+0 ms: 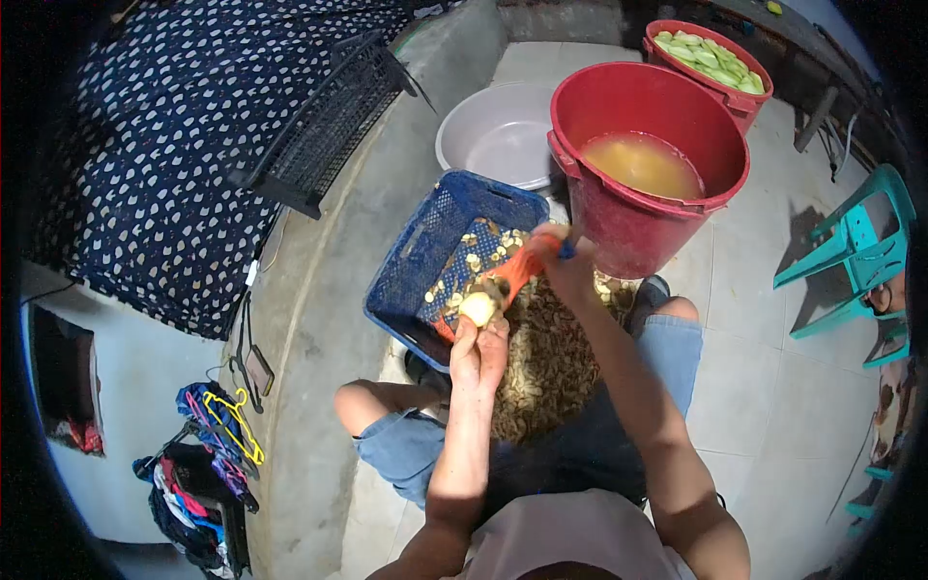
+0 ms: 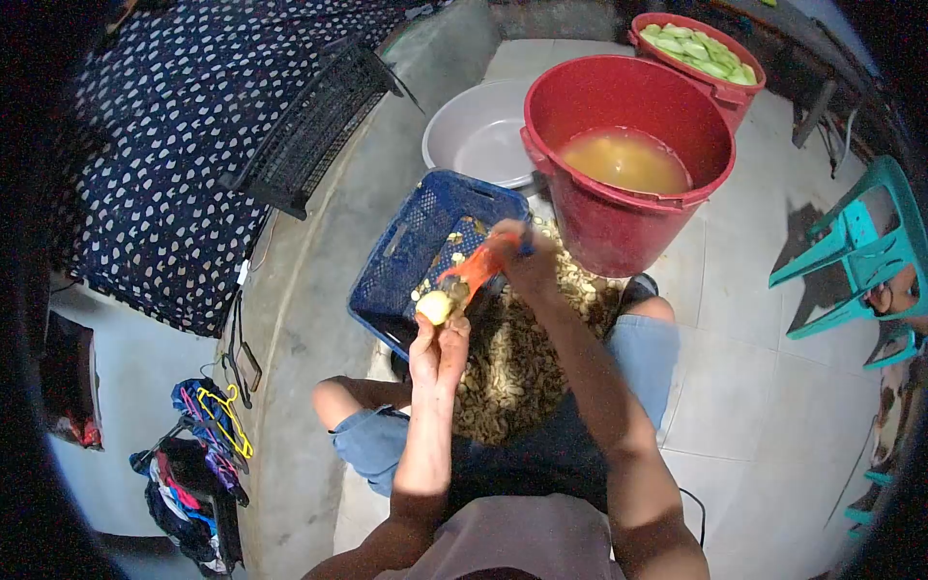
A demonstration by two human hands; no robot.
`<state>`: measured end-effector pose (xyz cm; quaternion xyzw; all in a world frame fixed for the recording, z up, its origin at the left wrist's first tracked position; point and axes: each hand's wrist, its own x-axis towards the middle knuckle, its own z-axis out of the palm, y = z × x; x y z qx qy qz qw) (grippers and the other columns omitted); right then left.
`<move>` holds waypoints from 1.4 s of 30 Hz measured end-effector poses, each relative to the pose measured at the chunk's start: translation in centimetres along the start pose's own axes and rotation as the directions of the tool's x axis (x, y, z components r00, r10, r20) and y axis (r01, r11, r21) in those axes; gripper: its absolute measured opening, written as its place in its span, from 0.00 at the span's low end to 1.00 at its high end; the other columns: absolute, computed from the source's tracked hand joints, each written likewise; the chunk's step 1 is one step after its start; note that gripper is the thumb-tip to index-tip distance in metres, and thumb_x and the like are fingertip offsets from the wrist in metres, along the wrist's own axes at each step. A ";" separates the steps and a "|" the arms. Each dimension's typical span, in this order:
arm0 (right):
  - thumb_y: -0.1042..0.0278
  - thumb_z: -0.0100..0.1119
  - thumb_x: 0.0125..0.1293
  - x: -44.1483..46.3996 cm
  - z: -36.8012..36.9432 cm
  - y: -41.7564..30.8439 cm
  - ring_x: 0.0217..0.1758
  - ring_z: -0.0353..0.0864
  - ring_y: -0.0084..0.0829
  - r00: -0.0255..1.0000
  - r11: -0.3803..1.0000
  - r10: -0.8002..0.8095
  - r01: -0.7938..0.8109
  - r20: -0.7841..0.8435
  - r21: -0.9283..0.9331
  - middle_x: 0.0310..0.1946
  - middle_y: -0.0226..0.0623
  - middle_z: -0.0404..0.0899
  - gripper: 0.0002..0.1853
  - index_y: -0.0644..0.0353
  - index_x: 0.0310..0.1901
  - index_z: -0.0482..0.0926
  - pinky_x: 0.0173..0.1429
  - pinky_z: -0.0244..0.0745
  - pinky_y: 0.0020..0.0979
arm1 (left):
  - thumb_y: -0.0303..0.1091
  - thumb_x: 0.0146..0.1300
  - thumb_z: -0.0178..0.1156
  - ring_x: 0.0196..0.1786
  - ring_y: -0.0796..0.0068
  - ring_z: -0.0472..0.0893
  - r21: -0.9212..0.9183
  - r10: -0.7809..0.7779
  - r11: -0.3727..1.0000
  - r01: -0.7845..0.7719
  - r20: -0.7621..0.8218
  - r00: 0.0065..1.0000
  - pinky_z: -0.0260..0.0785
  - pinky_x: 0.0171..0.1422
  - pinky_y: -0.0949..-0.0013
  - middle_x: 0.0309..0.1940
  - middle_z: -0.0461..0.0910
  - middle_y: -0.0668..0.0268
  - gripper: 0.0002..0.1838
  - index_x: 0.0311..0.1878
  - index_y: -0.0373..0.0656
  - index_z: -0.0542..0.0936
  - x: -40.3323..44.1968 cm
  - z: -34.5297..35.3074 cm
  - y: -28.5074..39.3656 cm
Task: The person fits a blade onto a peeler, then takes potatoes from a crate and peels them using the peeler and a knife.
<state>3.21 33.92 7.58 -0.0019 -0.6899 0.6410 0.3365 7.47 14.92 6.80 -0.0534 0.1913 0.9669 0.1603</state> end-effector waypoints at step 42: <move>0.70 0.68 0.60 4.2 -11.1 -1.9 0.39 0.77 0.21 0.955 0.985 0.128 -0.154 -0.268 -0.077 0.35 0.30 0.81 0.10 0.66 0.38 0.81 0.48 0.72 0.25 | 0.46 0.76 0.40 0.46 0.64 0.79 0.488 -0.488 0.590 0.643 -0.419 0.766 0.74 0.56 0.56 0.41 0.79 0.60 0.22 0.58 0.39 0.72 5.9 -14.9 -10.0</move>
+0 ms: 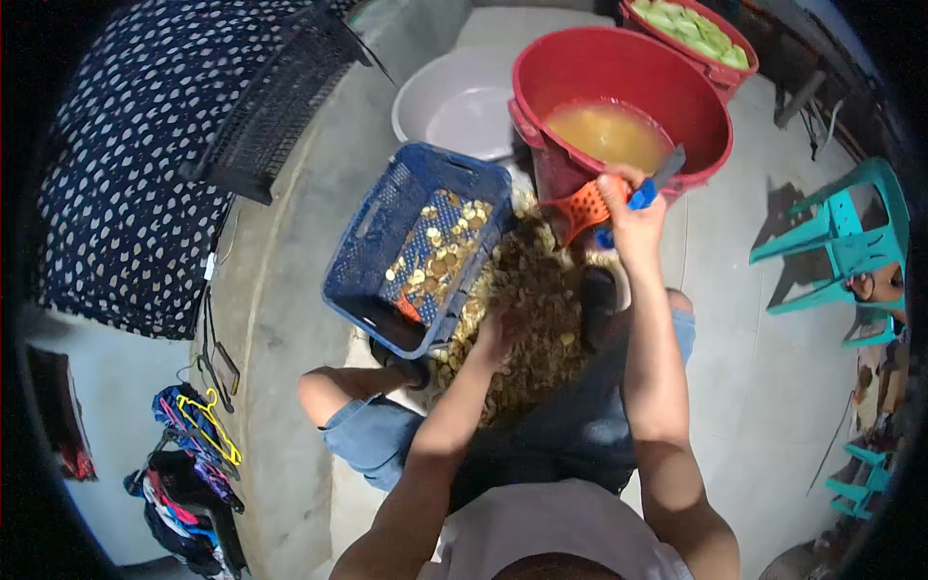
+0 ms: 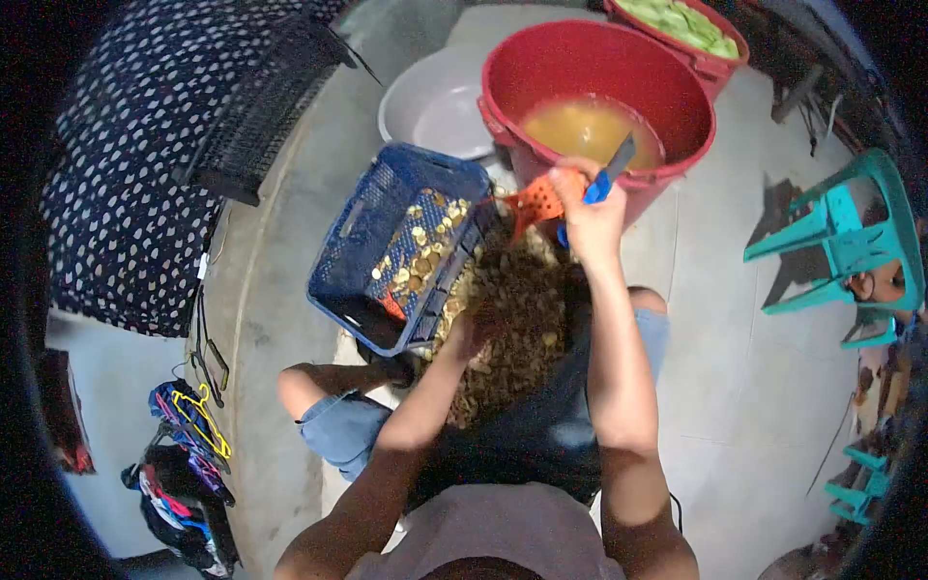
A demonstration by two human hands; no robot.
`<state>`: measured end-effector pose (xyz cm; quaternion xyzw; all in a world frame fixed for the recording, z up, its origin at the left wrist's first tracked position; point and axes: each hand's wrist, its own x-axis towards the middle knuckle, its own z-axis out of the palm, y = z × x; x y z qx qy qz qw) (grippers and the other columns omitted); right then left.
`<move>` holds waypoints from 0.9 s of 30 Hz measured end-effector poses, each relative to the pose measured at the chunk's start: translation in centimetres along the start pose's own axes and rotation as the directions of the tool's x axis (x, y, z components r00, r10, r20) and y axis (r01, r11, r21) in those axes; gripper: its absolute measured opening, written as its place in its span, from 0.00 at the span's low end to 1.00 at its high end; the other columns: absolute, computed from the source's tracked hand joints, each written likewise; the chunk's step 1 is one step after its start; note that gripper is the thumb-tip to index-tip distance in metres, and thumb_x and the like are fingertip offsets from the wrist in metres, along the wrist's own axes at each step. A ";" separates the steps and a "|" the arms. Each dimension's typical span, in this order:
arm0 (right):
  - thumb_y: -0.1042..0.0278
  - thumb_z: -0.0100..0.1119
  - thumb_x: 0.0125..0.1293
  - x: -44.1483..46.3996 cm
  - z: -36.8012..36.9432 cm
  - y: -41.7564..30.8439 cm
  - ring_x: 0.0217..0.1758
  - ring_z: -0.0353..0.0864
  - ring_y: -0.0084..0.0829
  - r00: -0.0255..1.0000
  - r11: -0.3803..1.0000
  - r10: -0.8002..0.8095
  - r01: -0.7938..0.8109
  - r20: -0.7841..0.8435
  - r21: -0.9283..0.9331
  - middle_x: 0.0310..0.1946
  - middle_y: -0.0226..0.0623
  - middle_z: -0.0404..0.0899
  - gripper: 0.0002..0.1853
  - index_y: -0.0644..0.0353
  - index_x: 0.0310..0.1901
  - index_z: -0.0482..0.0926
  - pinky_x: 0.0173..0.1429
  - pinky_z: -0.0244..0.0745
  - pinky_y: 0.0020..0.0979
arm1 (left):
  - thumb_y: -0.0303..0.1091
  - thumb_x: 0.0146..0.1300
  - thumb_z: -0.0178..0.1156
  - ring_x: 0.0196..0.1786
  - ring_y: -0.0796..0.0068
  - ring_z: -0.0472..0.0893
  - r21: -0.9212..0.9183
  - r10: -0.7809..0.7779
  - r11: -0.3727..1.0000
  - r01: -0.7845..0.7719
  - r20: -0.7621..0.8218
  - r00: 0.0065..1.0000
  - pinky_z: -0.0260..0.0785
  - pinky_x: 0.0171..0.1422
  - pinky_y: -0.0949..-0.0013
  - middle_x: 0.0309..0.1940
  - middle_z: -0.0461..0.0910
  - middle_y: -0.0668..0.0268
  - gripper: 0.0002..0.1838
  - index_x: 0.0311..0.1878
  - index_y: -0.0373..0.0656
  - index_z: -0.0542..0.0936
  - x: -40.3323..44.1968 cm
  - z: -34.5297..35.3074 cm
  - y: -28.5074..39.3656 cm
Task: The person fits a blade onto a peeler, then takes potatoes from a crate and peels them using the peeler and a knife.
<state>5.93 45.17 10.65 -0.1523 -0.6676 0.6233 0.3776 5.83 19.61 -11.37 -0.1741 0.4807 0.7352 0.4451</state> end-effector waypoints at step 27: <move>0.69 0.61 0.58 2.1 -2.1 -2.1 0.30 0.78 0.30 0.959 0.843 0.182 -0.039 0.217 -0.536 0.27 0.39 0.78 0.08 0.67 0.34 0.80 0.38 0.72 0.29 | 0.45 0.71 0.48 0.34 0.67 0.76 0.756 -0.079 0.598 0.266 -0.275 0.958 0.67 0.38 0.62 0.34 0.77 0.62 0.16 0.45 0.42 0.77 21.2 0.6 -14.6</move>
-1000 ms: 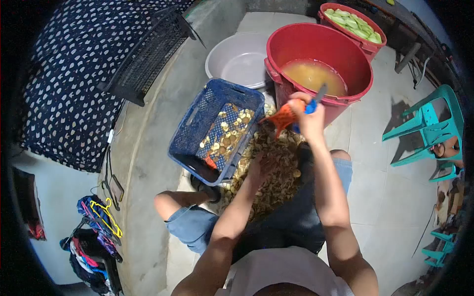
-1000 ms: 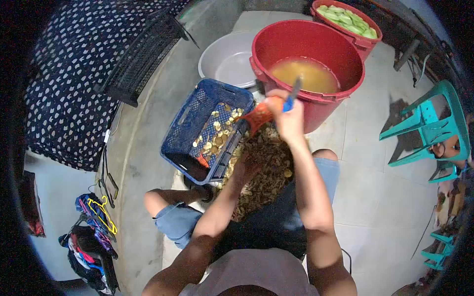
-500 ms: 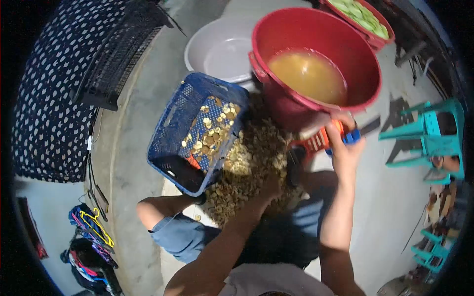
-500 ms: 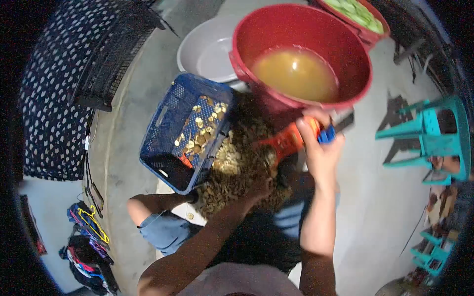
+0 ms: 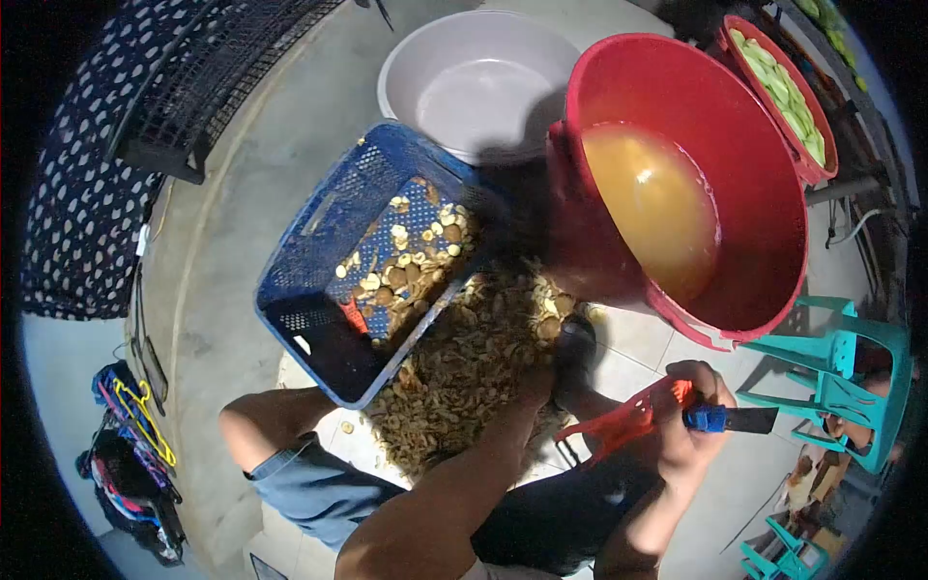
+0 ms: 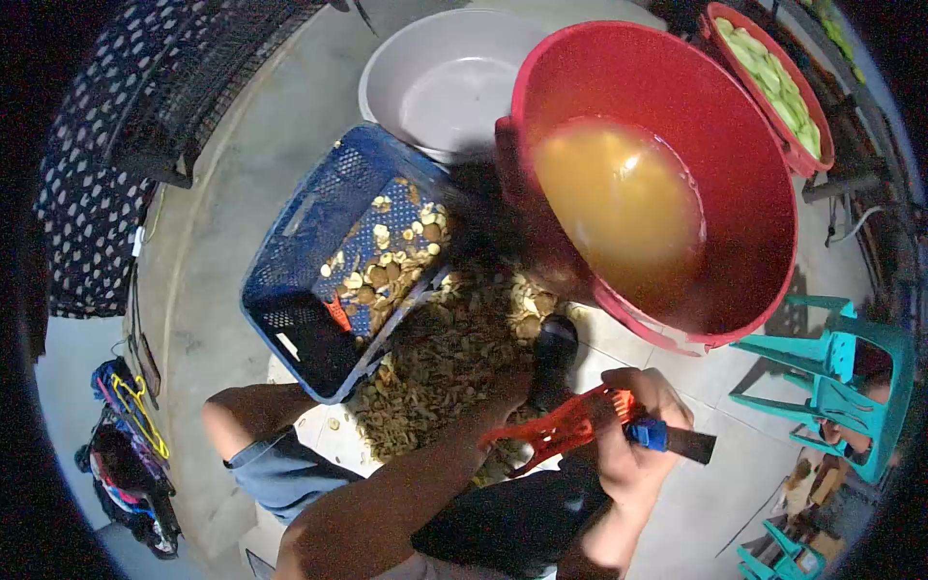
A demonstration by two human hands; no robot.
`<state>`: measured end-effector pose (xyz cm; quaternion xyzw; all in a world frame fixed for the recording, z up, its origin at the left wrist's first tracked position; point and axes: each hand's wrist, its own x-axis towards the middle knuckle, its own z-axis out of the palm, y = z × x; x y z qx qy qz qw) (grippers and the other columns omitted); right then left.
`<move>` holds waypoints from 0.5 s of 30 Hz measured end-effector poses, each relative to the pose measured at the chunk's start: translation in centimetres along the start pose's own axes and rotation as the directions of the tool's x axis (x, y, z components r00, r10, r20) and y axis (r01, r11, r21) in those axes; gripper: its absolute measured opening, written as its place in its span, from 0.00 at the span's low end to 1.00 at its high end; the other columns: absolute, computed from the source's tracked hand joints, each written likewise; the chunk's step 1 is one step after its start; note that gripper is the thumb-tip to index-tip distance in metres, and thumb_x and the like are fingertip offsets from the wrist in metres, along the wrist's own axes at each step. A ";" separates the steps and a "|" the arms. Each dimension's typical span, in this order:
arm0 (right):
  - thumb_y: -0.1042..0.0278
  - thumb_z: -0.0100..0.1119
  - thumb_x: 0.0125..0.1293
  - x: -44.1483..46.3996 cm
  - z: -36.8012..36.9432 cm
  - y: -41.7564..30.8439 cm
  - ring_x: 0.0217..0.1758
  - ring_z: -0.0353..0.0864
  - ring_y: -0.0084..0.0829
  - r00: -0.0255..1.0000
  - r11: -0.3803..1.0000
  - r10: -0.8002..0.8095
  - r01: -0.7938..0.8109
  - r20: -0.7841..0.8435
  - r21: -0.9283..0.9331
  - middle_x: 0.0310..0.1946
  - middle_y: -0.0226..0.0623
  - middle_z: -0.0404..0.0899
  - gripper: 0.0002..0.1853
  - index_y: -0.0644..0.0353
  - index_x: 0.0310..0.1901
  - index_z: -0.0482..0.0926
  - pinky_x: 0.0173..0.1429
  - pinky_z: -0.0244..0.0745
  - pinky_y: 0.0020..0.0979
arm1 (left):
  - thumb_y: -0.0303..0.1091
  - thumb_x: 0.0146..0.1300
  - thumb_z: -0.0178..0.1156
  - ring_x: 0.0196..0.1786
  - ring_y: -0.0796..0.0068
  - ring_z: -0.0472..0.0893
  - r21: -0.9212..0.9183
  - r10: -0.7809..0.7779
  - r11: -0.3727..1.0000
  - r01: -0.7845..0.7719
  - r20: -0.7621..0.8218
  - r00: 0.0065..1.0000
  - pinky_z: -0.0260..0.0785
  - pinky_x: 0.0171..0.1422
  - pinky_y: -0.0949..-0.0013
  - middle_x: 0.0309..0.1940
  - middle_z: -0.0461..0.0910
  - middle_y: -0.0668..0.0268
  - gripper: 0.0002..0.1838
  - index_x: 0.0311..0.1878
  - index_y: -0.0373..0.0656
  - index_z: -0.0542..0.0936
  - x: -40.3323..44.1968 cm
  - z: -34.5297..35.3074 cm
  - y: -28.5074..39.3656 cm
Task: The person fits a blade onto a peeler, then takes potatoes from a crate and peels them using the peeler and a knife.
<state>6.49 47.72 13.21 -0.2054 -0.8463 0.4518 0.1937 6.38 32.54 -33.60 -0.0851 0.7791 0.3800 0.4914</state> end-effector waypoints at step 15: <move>0.77 0.63 0.59 1.0 3.2 -0.3 0.30 0.78 0.27 0.991 0.997 0.023 -0.013 0.132 -0.076 0.28 0.43 0.80 0.09 0.64 0.42 0.79 0.40 0.73 0.28 | 0.46 0.71 0.48 0.23 0.75 0.74 -0.692 0.188 0.675 -0.254 -0.172 0.967 0.65 0.25 0.67 0.25 0.75 0.66 0.17 0.38 0.41 0.77 -5.7 -6.9 6.0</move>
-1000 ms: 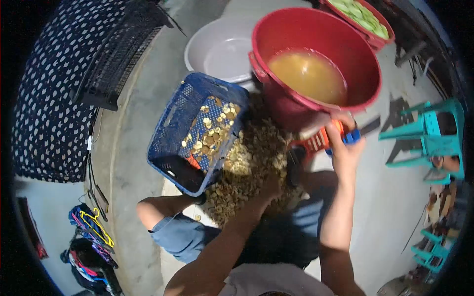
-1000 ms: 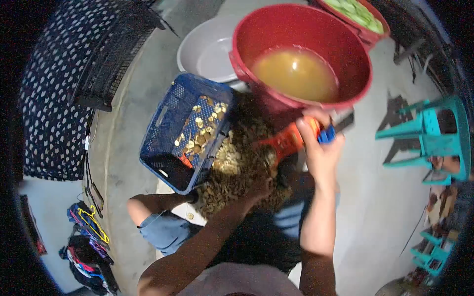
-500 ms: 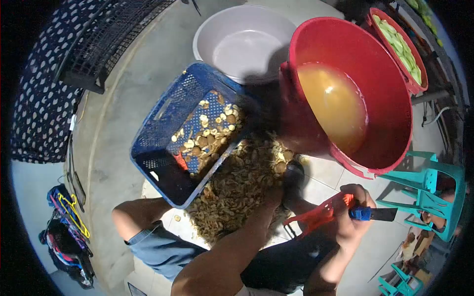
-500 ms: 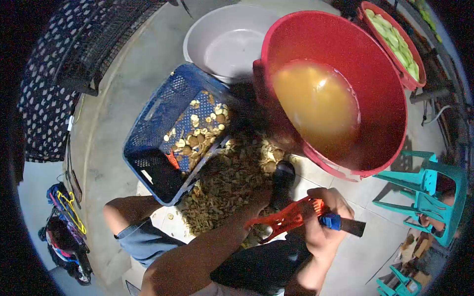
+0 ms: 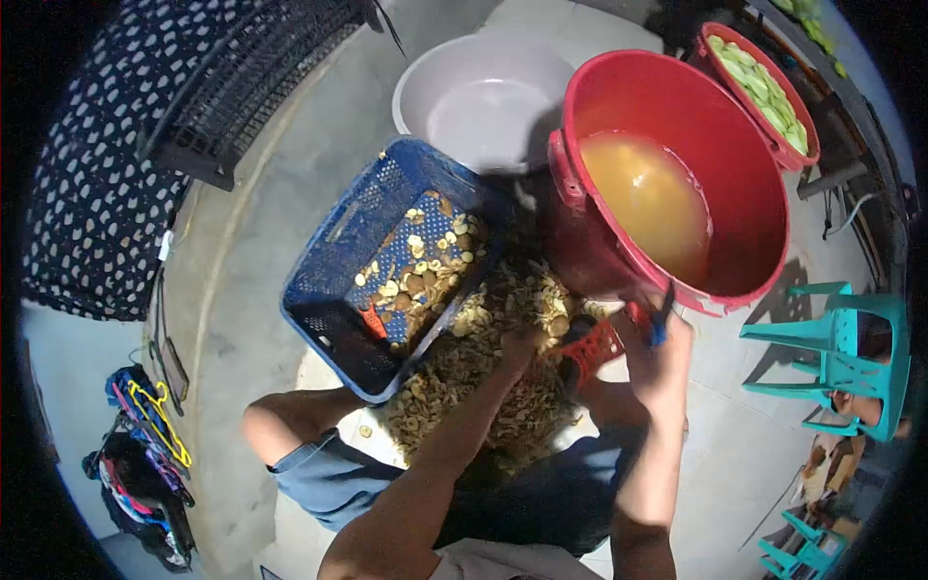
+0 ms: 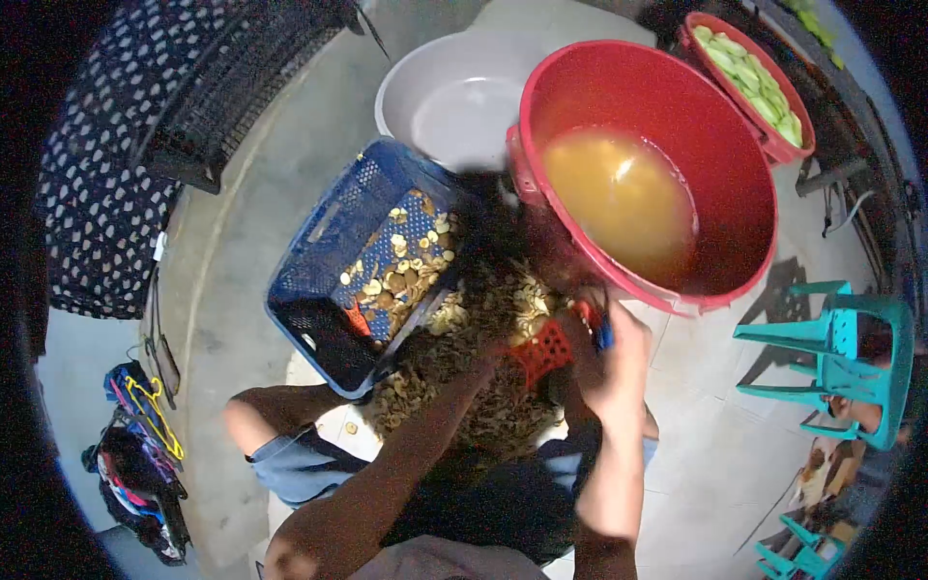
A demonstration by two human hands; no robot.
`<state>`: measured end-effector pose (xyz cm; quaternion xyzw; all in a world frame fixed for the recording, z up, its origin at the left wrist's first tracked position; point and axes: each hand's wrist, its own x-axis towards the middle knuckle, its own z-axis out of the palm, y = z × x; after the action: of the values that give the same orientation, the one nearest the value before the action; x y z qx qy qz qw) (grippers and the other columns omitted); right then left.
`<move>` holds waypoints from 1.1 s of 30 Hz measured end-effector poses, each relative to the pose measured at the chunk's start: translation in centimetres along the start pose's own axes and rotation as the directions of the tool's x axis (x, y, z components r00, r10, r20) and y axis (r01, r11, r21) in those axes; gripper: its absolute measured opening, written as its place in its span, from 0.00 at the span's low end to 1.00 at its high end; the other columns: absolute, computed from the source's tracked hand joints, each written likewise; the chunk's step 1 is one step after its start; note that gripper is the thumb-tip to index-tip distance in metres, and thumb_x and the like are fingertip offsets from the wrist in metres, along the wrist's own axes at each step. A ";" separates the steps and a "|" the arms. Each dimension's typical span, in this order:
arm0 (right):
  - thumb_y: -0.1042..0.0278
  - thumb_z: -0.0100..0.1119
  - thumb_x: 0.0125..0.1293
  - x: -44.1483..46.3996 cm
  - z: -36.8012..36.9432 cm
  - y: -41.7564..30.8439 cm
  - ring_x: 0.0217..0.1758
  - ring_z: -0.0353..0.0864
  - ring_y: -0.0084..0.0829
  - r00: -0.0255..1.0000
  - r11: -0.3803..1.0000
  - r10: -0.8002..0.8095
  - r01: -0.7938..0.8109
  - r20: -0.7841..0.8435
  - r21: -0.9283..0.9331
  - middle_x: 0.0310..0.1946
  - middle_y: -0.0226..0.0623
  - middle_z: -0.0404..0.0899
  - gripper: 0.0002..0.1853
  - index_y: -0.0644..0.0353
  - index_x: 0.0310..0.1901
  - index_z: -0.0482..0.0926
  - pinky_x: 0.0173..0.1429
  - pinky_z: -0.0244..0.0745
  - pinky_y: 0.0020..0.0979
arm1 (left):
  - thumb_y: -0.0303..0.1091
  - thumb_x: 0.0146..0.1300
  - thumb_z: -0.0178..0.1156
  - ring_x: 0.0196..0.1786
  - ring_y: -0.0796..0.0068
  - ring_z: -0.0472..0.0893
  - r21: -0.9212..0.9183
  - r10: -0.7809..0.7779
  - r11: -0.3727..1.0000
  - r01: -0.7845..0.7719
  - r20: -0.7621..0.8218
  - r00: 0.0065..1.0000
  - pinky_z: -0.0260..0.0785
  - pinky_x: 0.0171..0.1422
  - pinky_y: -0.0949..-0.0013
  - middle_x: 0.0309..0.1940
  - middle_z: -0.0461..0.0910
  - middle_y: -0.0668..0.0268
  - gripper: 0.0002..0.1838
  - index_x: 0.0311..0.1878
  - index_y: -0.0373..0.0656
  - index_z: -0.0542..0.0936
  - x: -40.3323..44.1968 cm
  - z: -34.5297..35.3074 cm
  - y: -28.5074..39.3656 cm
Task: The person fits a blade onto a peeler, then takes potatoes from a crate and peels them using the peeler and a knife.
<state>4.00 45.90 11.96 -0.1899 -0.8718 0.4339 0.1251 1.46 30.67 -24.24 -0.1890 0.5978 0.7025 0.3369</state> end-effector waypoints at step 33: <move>0.68 0.61 0.60 -2.3 7.1 -1.4 0.41 0.83 0.47 0.938 0.862 -0.279 0.339 -0.204 0.376 0.33 0.49 0.82 0.09 0.62 0.40 0.79 0.46 0.75 0.38 | 0.59 0.72 0.40 0.55 0.51 0.77 -0.230 -0.163 0.921 0.313 0.504 0.848 0.73 0.57 0.49 0.62 0.70 0.50 0.32 0.70 0.47 0.65 -24.6 -6.8 8.4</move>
<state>2.97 39.08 8.73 -0.0480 -0.7705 0.5647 0.2919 11.92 17.47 -3.29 -0.1339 0.3531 0.7624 0.5254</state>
